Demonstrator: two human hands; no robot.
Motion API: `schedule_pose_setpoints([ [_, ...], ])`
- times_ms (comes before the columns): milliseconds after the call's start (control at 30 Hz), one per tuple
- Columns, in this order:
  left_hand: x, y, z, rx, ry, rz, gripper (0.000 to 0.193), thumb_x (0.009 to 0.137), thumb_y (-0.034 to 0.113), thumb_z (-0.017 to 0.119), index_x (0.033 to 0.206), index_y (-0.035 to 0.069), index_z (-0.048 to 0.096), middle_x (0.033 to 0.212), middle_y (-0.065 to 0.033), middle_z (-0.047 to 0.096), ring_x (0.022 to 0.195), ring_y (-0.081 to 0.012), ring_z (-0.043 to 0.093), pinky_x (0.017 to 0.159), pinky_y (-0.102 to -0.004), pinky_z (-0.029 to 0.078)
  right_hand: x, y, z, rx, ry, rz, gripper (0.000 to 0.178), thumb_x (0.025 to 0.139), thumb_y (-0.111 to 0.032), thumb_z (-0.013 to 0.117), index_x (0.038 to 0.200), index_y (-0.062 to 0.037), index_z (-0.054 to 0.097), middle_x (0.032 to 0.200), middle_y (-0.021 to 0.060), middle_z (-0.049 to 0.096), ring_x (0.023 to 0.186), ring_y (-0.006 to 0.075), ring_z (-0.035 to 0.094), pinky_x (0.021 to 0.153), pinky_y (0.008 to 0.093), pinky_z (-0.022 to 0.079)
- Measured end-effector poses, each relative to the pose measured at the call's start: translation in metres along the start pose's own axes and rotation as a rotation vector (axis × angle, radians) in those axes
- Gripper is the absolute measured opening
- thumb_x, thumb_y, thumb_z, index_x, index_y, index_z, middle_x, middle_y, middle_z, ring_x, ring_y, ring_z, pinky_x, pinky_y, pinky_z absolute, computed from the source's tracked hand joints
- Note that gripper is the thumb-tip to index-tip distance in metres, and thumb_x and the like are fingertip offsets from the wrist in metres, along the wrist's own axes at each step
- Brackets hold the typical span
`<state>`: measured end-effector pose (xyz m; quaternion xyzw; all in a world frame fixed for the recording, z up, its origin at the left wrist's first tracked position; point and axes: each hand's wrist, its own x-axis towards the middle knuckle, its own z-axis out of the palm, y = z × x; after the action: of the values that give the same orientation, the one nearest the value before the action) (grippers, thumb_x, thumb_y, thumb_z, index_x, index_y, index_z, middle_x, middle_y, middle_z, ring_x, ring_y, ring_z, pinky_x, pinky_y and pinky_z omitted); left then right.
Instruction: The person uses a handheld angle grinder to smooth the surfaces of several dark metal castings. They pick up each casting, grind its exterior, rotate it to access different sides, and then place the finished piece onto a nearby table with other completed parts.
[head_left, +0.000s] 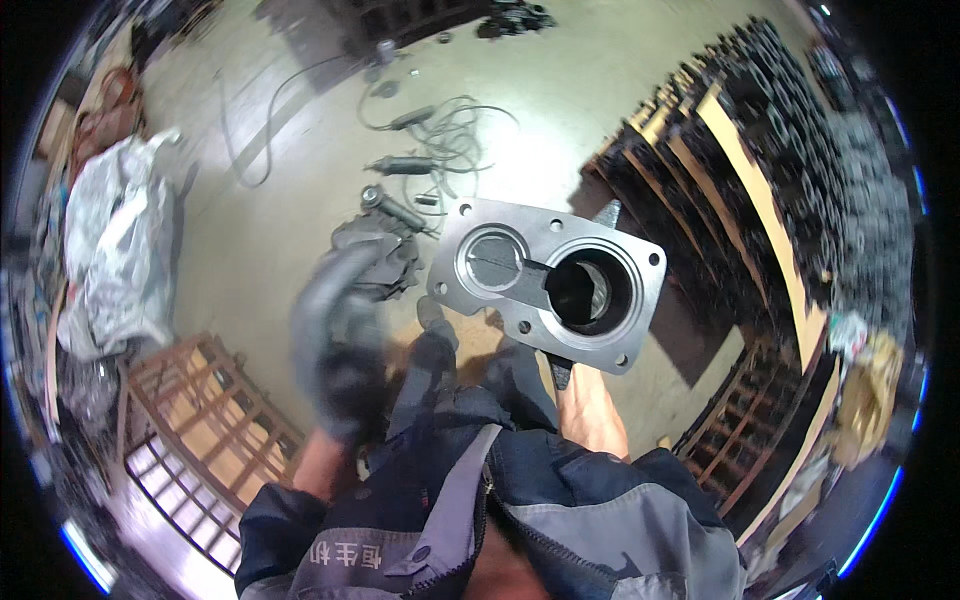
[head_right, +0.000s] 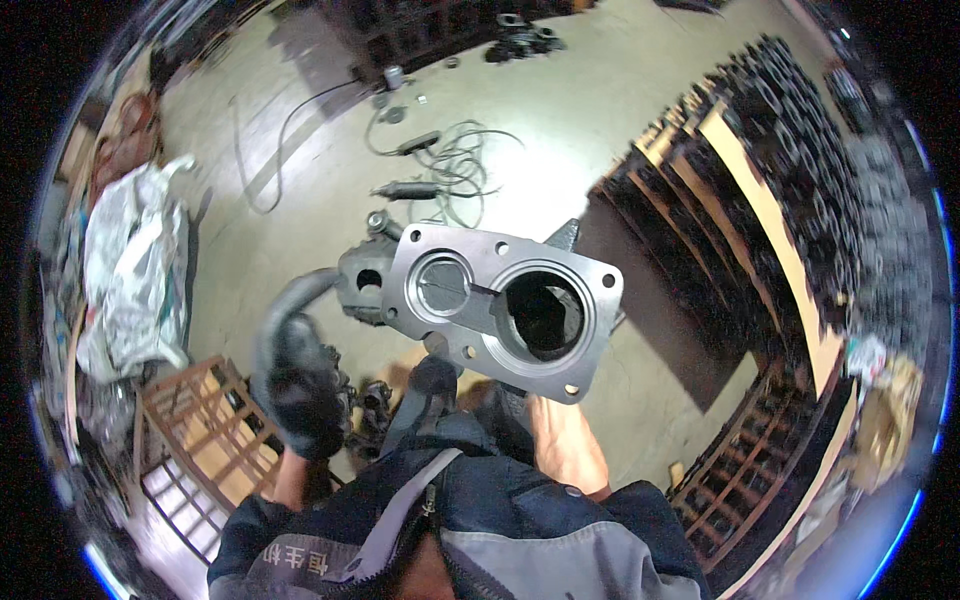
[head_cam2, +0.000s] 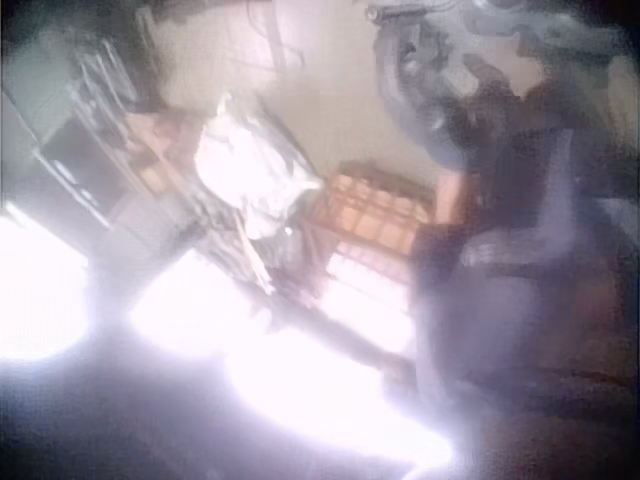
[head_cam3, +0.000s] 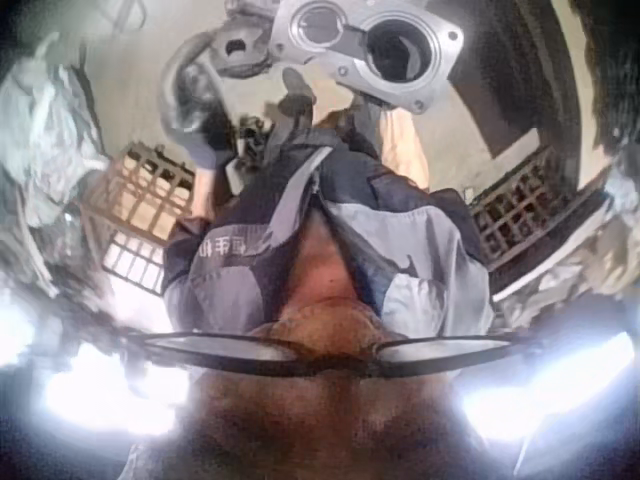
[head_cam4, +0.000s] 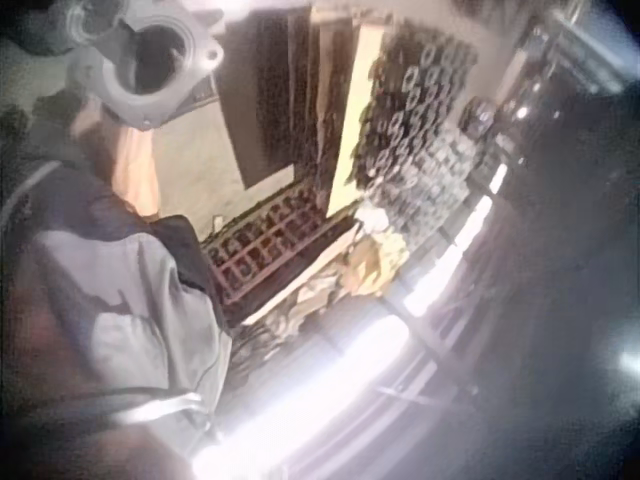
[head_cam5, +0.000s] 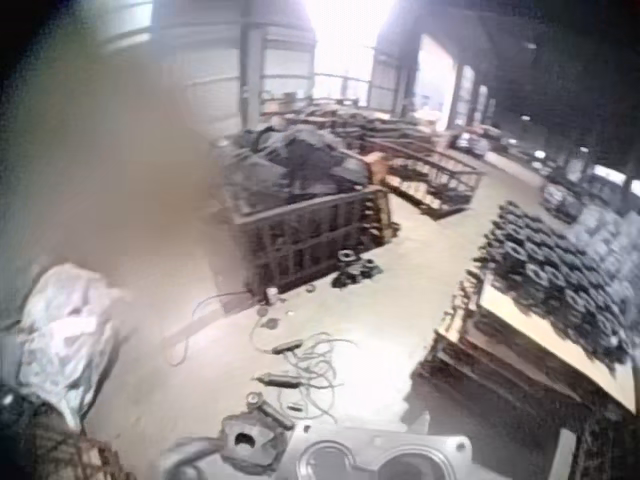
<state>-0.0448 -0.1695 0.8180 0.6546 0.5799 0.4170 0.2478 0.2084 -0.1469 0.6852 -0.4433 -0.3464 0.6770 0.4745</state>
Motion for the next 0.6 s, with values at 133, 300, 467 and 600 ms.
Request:
schedule_pose_setpoints([
  [133, -0.01, 0.019, 0.037, -0.023, 0.121, -0.04, 0.028, 0.105, 0.016, 0.049, 0.119, -0.002, 0.064, 0.119, -0.0141, 0.068, 0.112, -0.0237, 0.063, 0.102, -0.0367, 0.044, -0.047, -0.007, -0.055, 0.052, 0.127, -0.076, 0.037, 0.098, -0.017, 0.057, 0.129, 0.0013, 0.057, 0.116, 0.0133, 0.066, 0.104, 0.0221, 0.066, 0.088, 0.0352, 0.058],
  [300, -0.048, 0.085, 0.127, -0.079, -0.32, 0.241, 0.054, 0.097, 0.042, 0.063, 0.127, -0.003, 0.058, 0.125, -0.0228, 0.062, 0.118, -0.0315, 0.06, 0.099, -0.0409, 0.048, -0.111, -0.005, -0.139, 0.199, 0.236, -0.177, 0.037, 0.097, -0.018, 0.058, 0.128, 0.0017, 0.058, 0.114, 0.0131, 0.067, 0.102, 0.0215, 0.066, 0.086, 0.0345, 0.059],
  [467, -0.109, 0.186, 0.26, -0.442, -0.715, 0.102, 0.058, 0.092, 0.027, 0.069, 0.135, -0.007, 0.05, 0.123, -0.026, 0.063, 0.11, -0.0339, 0.066, 0.094, -0.0413, 0.053, -0.207, -0.014, -0.226, 0.275, 0.379, -0.217, 0.037, 0.096, -0.019, 0.059, 0.127, 0.0021, 0.059, 0.112, 0.0129, 0.068, 0.1, 0.0209, 0.067, 0.084, 0.0338, 0.059],
  [600, -0.144, 0.249, 0.317, -0.461, -0.725, -0.182, 0.063, 0.087, 0.012, 0.073, 0.139, -0.009, 0.044, 0.123, -0.0259, 0.062, 0.108, -0.0295, 0.066, 0.089, -0.0363, 0.054, -0.271, -0.008, -0.267, 0.355, 0.479, -0.237, 0.038, 0.096, -0.02, 0.06, 0.126, 0.0024, 0.06, 0.111, 0.0127, 0.068, 0.099, 0.0205, 0.068, 0.083, 0.0332, 0.06],
])
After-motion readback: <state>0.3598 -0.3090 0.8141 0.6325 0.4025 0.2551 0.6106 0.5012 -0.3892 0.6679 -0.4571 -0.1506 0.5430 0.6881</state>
